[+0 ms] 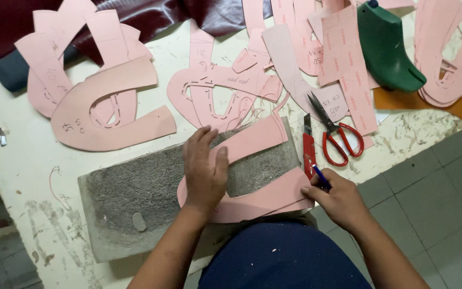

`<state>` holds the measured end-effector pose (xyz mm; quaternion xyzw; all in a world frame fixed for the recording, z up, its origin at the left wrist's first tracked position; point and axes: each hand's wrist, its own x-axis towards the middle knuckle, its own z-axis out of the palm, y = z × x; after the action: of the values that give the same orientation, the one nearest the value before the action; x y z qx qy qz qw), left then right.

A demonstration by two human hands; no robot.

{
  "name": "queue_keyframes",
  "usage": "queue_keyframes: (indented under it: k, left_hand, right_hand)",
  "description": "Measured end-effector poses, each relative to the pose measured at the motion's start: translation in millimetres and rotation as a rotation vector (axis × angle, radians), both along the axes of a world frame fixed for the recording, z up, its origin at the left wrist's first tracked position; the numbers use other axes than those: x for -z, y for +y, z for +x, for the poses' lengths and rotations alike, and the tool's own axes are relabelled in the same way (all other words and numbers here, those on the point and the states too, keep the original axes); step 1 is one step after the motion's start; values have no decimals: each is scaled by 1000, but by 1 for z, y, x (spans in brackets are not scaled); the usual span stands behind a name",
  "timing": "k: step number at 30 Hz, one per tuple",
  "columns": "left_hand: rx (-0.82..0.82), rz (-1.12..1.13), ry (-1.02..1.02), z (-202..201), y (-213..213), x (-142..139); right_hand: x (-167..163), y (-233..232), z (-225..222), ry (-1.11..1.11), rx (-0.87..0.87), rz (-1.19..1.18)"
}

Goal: The person aligns a stack of pink shoe-upper cutouts on a padded work block and traces a line along the edge with a blue pen. They then pick up red-handled scissors and trim along the marked edge, rotating the curved piece in their hands as they cut, and finally hold and bend the trimmed piece.

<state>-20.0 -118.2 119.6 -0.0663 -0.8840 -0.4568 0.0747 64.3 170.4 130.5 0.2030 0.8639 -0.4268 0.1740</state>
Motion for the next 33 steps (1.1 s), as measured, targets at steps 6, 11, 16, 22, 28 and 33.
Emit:
queue_keyframes:
  k: [6, 11, 16, 22, 28, 33]
  left_hand:
    - [-112, -220, -109, 53, -22, -9]
    - [-184, -297, -159, 88, 40, -5]
    - [-329, -213, -206, 105, 114, -7]
    - [-476, 35, -305, 121, 163, -7]
    - [-564, 153, -380, 126, 181, -2]
    - [-504, -321, -194, 140, 204, 4]
  right_hand:
    - [-14, 22, 11, 24, 74, -47]
    - [-9, 70, 2, 157, -368, 170]
    - [10, 131, -3, 431, -615, 21]
    - [22, 214, -8, 375, -547, -43]
    - [37, 281, -19, 232, -240, -619]
    - [34, 329, -44, 364, 204, -683]
